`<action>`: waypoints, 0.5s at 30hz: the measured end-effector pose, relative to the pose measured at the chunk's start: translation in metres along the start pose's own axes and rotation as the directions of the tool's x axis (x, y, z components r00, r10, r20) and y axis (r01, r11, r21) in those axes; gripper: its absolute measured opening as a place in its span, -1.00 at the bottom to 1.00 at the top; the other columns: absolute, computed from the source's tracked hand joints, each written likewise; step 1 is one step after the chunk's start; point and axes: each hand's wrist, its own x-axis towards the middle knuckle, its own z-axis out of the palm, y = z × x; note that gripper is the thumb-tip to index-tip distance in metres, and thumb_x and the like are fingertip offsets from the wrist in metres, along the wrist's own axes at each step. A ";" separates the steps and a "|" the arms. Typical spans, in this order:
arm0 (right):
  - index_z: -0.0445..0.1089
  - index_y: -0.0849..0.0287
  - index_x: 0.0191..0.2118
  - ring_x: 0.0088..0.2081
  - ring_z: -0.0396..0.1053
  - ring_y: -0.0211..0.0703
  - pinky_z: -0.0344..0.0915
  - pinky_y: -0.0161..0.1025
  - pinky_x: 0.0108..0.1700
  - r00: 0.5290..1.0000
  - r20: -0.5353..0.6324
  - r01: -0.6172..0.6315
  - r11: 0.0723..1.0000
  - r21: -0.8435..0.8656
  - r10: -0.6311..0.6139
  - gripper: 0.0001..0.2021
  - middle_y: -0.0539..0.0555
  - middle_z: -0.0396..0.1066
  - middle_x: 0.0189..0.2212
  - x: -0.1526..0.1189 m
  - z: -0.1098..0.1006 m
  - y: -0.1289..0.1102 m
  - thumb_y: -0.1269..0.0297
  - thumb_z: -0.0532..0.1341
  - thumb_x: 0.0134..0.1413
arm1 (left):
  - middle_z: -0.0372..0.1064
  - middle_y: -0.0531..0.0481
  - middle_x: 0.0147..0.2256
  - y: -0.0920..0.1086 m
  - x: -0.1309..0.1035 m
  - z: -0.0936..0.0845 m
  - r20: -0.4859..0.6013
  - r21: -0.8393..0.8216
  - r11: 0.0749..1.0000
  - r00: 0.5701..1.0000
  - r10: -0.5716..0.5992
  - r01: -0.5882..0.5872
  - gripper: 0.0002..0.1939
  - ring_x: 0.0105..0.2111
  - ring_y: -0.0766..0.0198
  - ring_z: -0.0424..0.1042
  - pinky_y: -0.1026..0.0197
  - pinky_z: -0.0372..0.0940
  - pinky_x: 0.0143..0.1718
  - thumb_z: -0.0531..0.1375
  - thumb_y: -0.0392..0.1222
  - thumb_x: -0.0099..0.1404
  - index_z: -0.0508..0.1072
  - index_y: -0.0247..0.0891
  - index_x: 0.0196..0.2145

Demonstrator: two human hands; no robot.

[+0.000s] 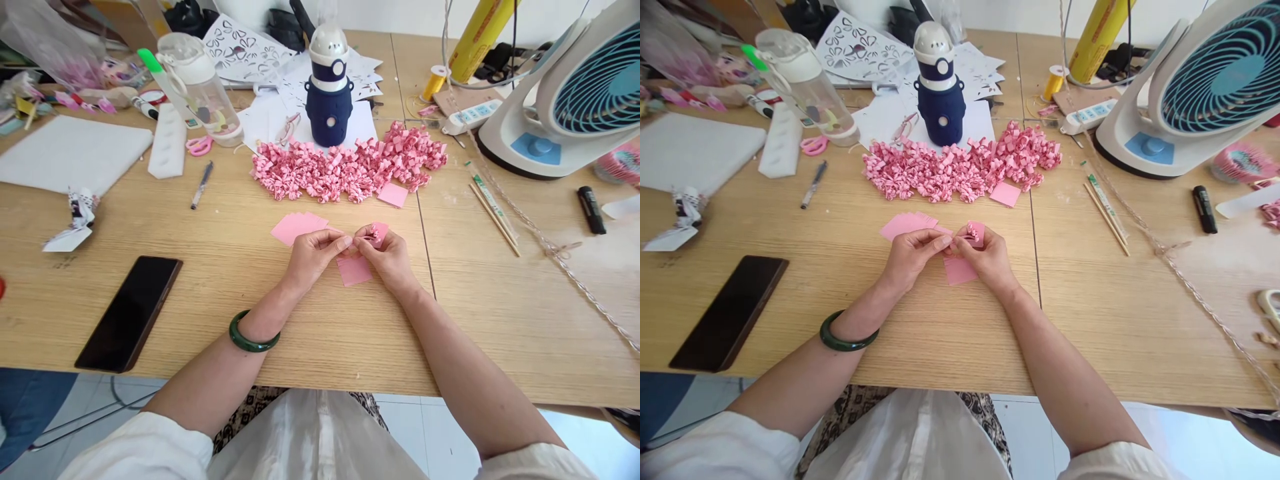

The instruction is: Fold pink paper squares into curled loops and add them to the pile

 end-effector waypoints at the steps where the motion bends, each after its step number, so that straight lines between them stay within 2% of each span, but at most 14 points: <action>1: 0.43 0.14 -0.41 -0.43 0.38 -0.27 0.36 -0.27 -0.29 1.000 0.004 0.001 1.000 -0.002 -0.001 -0.79 -0.02 0.47 -0.48 0.000 0.000 0.000 0.11 0.35 0.06 | 0.55 -0.02 -0.43 -0.001 0.000 0.000 0.001 -0.004 1.000 1.000 -0.005 0.005 -0.74 -0.40 0.28 0.48 0.22 0.40 -0.28 0.38 -0.01 0.16 0.61 -0.29 -0.39; 5: 0.43 0.14 -0.42 -0.45 0.39 -0.26 0.37 -0.27 -0.30 1.000 0.014 -0.021 0.999 0.041 0.020 -0.79 -0.03 0.48 -0.50 0.000 0.002 -0.003 0.12 0.36 0.04 | 0.56 -0.02 -0.43 -0.001 0.001 0.000 0.000 -0.027 0.999 1.000 -0.022 0.022 -0.76 -0.40 0.29 0.50 0.24 0.41 -0.28 0.40 -0.04 0.13 0.60 -0.29 -0.39; 10: 0.44 0.15 -0.41 -0.41 0.44 -0.22 0.39 -0.23 -0.23 0.998 0.027 -0.055 0.993 0.108 0.053 -0.80 0.01 0.51 -0.47 0.001 0.002 -0.005 0.15 0.38 0.04 | 0.56 -0.01 -0.44 0.003 0.000 0.002 -0.005 -0.032 0.999 1.000 -0.027 0.027 -0.76 -0.40 0.28 0.50 0.22 0.43 -0.26 0.34 -0.02 0.20 0.61 -0.28 -0.40; 15: 0.44 0.15 -0.44 -0.47 0.35 -0.27 0.33 -0.27 -0.33 0.998 -0.044 -0.042 0.997 0.061 0.044 -0.79 -0.03 0.44 -0.52 0.002 0.001 -0.003 0.15 0.39 0.01 | 0.60 -0.04 -0.35 0.001 0.001 0.003 0.003 -0.076 0.996 0.999 -0.054 0.054 -0.74 -0.34 0.24 0.54 0.19 0.45 -0.21 0.41 -0.04 0.10 0.61 -0.28 -0.34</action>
